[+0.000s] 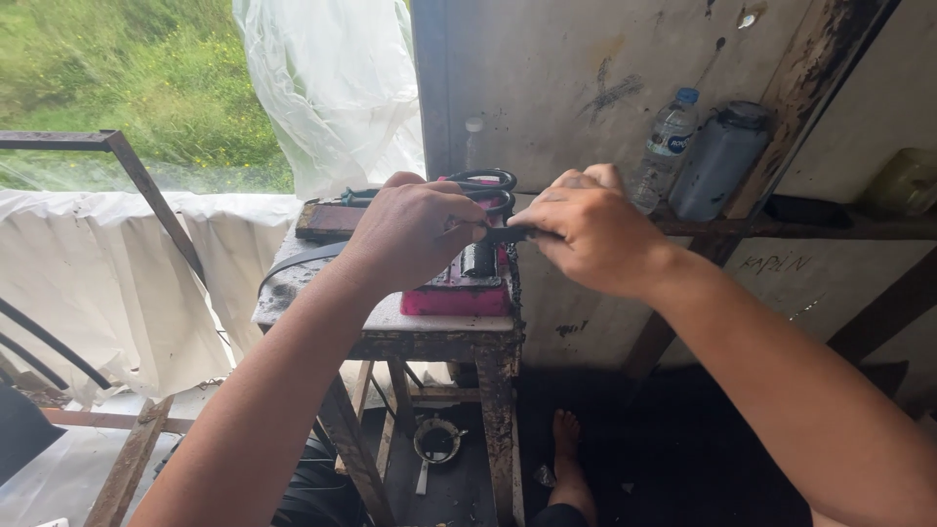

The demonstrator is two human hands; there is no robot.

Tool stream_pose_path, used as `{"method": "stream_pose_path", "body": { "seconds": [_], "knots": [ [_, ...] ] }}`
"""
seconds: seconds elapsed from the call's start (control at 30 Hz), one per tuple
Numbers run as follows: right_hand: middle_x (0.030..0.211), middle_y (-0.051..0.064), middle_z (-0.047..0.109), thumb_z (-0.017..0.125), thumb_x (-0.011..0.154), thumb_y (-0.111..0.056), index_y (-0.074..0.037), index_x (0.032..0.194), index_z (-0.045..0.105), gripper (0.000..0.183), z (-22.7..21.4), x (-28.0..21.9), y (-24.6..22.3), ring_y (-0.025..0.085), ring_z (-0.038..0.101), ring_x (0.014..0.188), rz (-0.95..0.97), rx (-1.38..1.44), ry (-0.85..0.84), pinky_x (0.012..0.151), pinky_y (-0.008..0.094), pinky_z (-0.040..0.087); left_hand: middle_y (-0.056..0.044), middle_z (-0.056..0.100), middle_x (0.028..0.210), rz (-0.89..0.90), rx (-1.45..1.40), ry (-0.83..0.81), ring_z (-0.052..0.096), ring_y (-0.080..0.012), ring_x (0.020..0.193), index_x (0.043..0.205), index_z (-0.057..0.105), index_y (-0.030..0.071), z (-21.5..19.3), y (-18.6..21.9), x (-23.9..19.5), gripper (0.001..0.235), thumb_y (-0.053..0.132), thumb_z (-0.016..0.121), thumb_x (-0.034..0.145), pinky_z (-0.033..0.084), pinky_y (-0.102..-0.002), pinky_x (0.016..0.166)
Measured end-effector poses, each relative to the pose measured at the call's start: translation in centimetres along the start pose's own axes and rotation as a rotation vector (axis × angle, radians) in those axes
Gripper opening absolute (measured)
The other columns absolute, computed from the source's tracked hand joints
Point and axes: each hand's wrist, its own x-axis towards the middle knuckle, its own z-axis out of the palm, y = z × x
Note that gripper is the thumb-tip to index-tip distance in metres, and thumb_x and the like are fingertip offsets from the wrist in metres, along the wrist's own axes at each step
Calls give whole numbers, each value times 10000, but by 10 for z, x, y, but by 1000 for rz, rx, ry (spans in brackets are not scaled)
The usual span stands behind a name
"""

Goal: Applying edge paint to long leather strips using a manual applicator and hanging them on a line to dry.

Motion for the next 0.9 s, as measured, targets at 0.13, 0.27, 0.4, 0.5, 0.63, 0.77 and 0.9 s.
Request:
{"method": "stream_pose_path", "body": {
  "seconds": [0.13, 0.27, 0.4, 0.5, 0.63, 0.77, 0.9],
  "knots": [
    [972, -8, 762, 683, 908, -144, -164, 1075, 781, 194, 11, 9, -5, 178, 649, 1039, -2, -25, 6, 990, 428, 363, -37, 772, 879, 4, 29, 6, 744, -184, 859, 1070, 791, 162, -8, -6, -9, 152, 228, 700, 967, 435, -449, 1063],
    [968, -42, 760, 650, 948, -146, -190, 1094, 773, 197, 13, 13, -3, 140, 636, 1043, 18, -15, -49, 998, 411, 352, -57, 783, 924, -82, -116, -26, 743, -260, 908, 1112, 791, 181, -17, -35, -28, 194, 212, 726, 932, 458, -483, 1035],
    [965, -56, 746, 611, 999, -143, -210, 1154, 733, 209, 20, 15, -3, 125, 624, 1046, 40, 4, -74, 1008, 406, 344, -82, 785, 848, -206, -193, -5, 741, -286, 831, 1037, 813, 151, -29, -72, -51, 169, 141, 773, 873, 517, -446, 949],
    [976, -66, 742, 615, 1005, -145, -227, 1164, 721, 208, 20, 20, -10, 113, 616, 1056, 62, 19, -96, 1014, 379, 339, -81, 786, 843, -213, -183, 35, 731, -273, 806, 993, 818, 143, -33, -94, -63, 145, 112, 769, 860, 511, -446, 960],
    [949, -85, 740, 586, 1024, -152, -249, 1155, 718, 210, 31, 23, -15, 105, 613, 1040, 63, 13, -130, 1023, 377, 337, -28, 783, 821, -186, -57, 77, 731, -246, 797, 918, 816, 184, -36, -93, -69, 58, 172, 779, 876, 398, -426, 1073],
    [953, -55, 743, 583, 1020, -145, -230, 1140, 730, 208, 31, 20, -13, 127, 614, 1016, 48, 37, -107, 996, 394, 351, 43, 768, 819, -183, 89, 59, 704, -167, 869, 928, 811, 246, -30, -93, -66, 51, 229, 777, 895, 335, -409, 1074],
    [937, -75, 733, 599, 1000, -154, -251, 1137, 731, 213, 26, 8, -1, 126, 614, 1011, 50, -5, -97, 981, 403, 354, 77, 755, 819, -120, 157, 71, 660, -138, 966, 971, 815, 302, -19, -83, -56, 92, 267, 798, 887, 310, -391, 1055]
  ]
}}
